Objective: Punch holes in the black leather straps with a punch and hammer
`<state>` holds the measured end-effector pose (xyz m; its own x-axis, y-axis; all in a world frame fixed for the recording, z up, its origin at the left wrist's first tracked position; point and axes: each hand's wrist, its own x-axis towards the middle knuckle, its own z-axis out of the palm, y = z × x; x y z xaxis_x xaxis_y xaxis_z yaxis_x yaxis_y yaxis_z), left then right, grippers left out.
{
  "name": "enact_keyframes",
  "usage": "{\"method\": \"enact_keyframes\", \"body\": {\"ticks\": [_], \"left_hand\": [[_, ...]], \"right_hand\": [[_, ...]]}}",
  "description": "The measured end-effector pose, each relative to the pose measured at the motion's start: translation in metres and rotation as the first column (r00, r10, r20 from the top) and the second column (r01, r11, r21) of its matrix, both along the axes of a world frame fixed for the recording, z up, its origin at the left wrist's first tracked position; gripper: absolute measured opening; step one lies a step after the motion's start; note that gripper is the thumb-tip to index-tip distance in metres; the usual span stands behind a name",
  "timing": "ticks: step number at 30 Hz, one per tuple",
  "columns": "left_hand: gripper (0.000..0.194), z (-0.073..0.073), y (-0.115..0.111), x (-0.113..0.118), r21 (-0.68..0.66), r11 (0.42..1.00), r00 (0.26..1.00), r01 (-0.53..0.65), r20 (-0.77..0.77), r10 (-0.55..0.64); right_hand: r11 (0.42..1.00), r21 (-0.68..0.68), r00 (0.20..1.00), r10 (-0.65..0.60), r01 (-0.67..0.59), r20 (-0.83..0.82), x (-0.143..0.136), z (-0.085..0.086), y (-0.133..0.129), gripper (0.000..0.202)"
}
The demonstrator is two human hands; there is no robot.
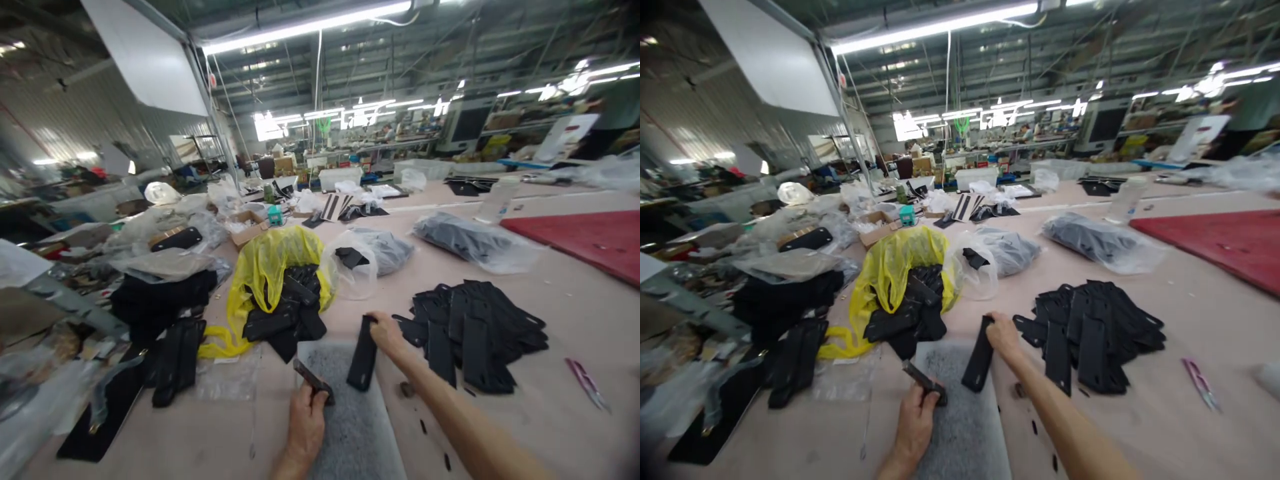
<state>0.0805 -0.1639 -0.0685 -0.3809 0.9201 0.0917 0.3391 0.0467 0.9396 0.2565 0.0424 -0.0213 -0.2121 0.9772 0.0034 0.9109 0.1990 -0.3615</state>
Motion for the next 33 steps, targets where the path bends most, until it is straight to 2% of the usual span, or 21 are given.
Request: {"method": "enact_keyframes", "body": {"ticks": [3,5,6,7,9,11,14,16,18,20,23,27,30,33], "left_hand": [[0.023,0.0,0.003,-0.002,-0.006,1.0,1.0,-0.004,0.027,0.005],[0.023,0.0,0.004,-0.003,-0.013,1.0,0.999,-0.012,0.034,0.012],[0.023,0.0,0.005,-0.003,-0.015,1.0,0.999,-0.011,0.039,0.012],[0.024,0.001,0.006,-0.004,-0.016,1.0,0.999,-0.008,0.044,0.009],[0.025,0.001,0.006,-0.004,-0.017,1.0,0.998,0.0,0.055,0.001],[0.026,0.0,0.005,-0.004,-0.019,1.0,0.998,0.008,0.064,-0.006],[0.027,-0.002,0.005,-0.004,-0.012,1.0,0.998,0.01,0.068,-0.009],[0.028,-0.003,0.004,-0.004,-0.007,1.0,0.998,0.011,0.066,-0.01],[0.028,-0.004,0.005,-0.004,-0.006,1.0,0.998,0.008,0.066,-0.008],[0.026,-0.005,0.005,-0.004,-0.006,1.0,0.998,0.002,0.068,-0.001],[0.024,-0.004,0.006,-0.005,-0.007,1.0,0.997,-0.005,0.074,0.005],[0.024,-0.002,0.005,-0.006,-0.007,1.0,0.995,-0.013,0.097,0.014],[0.023,-0.001,0.006,-0.009,0.005,0.999,0.993,-0.038,0.111,0.037],[0.024,-0.002,0.007,-0.012,0.016,0.996,0.991,-0.083,0.104,0.081]], "right_hand": [[0.989,0.078,0.985,-0.134,0.126,0.106,0.061,0.034,0.028,0.041],[0.973,0.128,0.972,-0.208,0.194,0.106,0.077,0.052,0.039,0.04],[0.971,0.125,0.973,-0.213,0.202,0.085,0.074,0.056,0.04,0.039],[0.977,0.101,0.979,-0.194,0.187,0.057,0.064,0.056,0.039,0.038],[0.995,0.005,0.995,-0.096,0.096,-0.005,0.024,0.043,0.03,0.035],[0.996,-0.091,0.997,-0.001,-0.006,-0.072,-0.03,0.019,0.014,0.034],[0.979,-0.186,0.986,0.049,-0.079,-0.16,-0.102,-0.012,-0.008,0.035],[0.973,-0.214,0.979,0.043,-0.086,-0.199,-0.128,-0.021,-0.017,0.028],[0.974,-0.212,0.974,0.028,-0.076,-0.223,-0.133,-0.02,-0.019,0.021],[0.98,-0.188,0.973,0.02,-0.065,-0.231,-0.121,-0.013,-0.019,0.017],[0.991,-0.115,0.971,0.036,-0.065,-0.237,-0.085,0.002,-0.026,0.012],[0.996,0.016,0.956,0.091,-0.09,-0.279,-0.03,0.018,-0.053,0.017],[0.986,0.119,0.907,0.154,-0.116,-0.392,0.002,0.014,-0.076,0.023],[0.948,0.242,0.817,0.302,-0.205,-0.491,0.014,-0.005,-0.093,0.029]]}}
